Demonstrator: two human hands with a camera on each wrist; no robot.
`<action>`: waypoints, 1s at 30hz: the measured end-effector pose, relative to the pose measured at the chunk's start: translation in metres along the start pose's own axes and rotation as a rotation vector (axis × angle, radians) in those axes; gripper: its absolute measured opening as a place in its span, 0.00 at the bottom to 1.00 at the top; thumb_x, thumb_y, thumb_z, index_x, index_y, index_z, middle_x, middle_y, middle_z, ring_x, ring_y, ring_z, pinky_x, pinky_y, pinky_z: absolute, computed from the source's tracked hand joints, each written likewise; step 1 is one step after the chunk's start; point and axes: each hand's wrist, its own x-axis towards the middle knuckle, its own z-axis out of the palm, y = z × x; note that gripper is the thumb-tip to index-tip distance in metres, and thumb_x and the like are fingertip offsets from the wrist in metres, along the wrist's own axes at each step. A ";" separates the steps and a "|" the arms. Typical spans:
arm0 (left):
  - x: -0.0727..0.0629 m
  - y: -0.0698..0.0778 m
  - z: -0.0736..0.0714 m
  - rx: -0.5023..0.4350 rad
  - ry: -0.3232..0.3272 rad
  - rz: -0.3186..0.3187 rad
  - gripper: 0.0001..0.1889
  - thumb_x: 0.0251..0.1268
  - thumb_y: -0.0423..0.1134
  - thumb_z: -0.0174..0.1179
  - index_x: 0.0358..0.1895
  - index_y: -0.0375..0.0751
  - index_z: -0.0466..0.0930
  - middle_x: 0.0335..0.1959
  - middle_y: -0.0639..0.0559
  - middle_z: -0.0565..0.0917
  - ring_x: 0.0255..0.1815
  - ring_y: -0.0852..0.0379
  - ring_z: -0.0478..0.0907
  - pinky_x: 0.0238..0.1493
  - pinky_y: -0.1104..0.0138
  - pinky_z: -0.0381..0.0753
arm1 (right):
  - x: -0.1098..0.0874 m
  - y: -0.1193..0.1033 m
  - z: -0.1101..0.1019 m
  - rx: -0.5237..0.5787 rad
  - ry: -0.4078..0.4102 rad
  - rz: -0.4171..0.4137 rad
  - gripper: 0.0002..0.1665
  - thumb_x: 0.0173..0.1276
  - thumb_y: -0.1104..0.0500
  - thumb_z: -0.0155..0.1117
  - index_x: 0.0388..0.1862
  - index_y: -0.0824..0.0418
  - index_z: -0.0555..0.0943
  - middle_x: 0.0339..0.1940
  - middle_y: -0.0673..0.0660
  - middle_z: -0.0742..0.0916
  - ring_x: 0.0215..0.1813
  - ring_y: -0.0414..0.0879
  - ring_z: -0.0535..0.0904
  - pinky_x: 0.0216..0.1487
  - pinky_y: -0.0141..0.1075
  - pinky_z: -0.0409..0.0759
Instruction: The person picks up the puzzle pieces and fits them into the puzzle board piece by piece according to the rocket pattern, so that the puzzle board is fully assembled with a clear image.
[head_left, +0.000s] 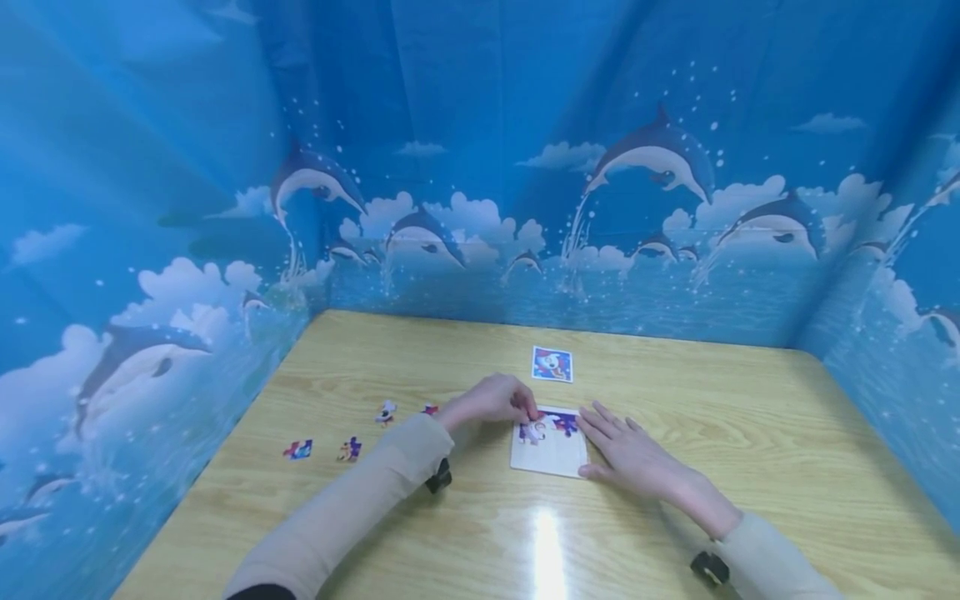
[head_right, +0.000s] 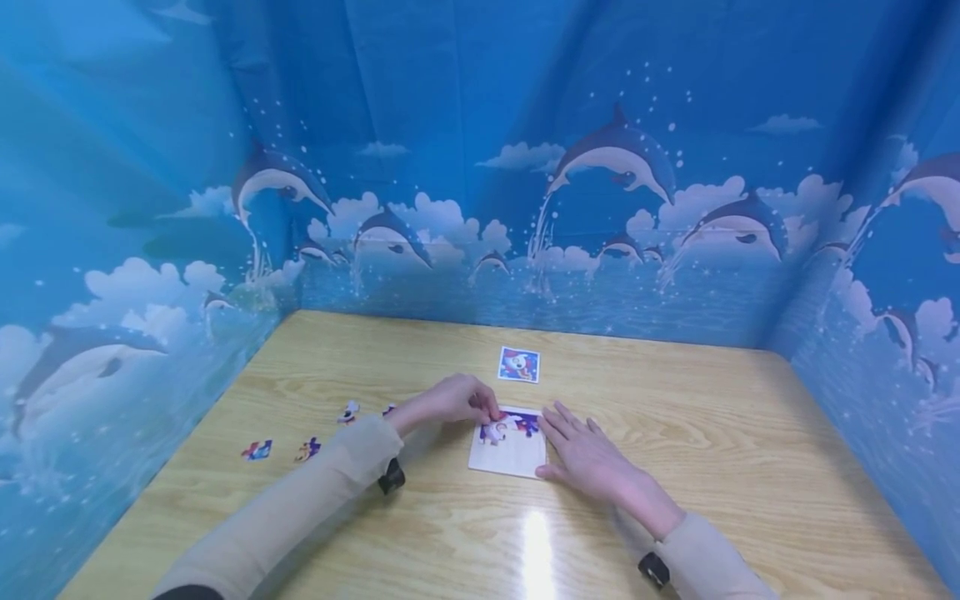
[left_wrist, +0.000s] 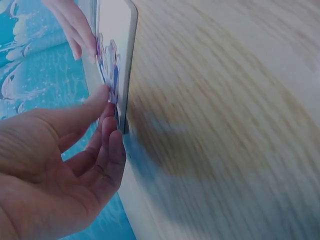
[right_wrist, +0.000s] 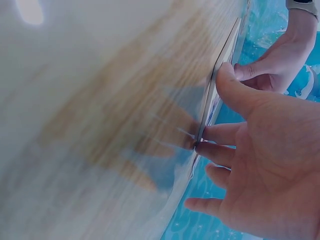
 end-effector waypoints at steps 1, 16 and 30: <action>0.000 -0.001 0.000 -0.012 0.004 -0.010 0.06 0.61 0.34 0.70 0.32 0.52 0.86 0.33 0.57 0.85 0.33 0.62 0.78 0.38 0.71 0.79 | 0.000 0.000 0.000 0.000 -0.001 0.001 0.47 0.72 0.40 0.61 0.77 0.69 0.63 0.79 0.68 0.63 0.80 0.67 0.53 0.73 0.70 0.54; -0.001 0.000 -0.003 -0.107 -0.071 -0.062 0.09 0.57 0.28 0.71 0.35 0.48 0.87 0.32 0.55 0.85 0.33 0.59 0.78 0.36 0.70 0.78 | 0.001 -0.001 0.000 -0.001 0.013 -0.009 0.47 0.72 0.40 0.62 0.76 0.69 0.63 0.79 0.69 0.64 0.80 0.68 0.54 0.73 0.70 0.55; 0.003 0.001 0.003 0.019 0.086 -0.083 0.06 0.60 0.42 0.72 0.35 0.48 0.84 0.29 0.57 0.81 0.29 0.61 0.76 0.32 0.72 0.76 | 0.001 0.001 0.002 -0.004 0.013 -0.004 0.47 0.72 0.40 0.62 0.76 0.69 0.63 0.79 0.69 0.63 0.80 0.68 0.53 0.73 0.70 0.55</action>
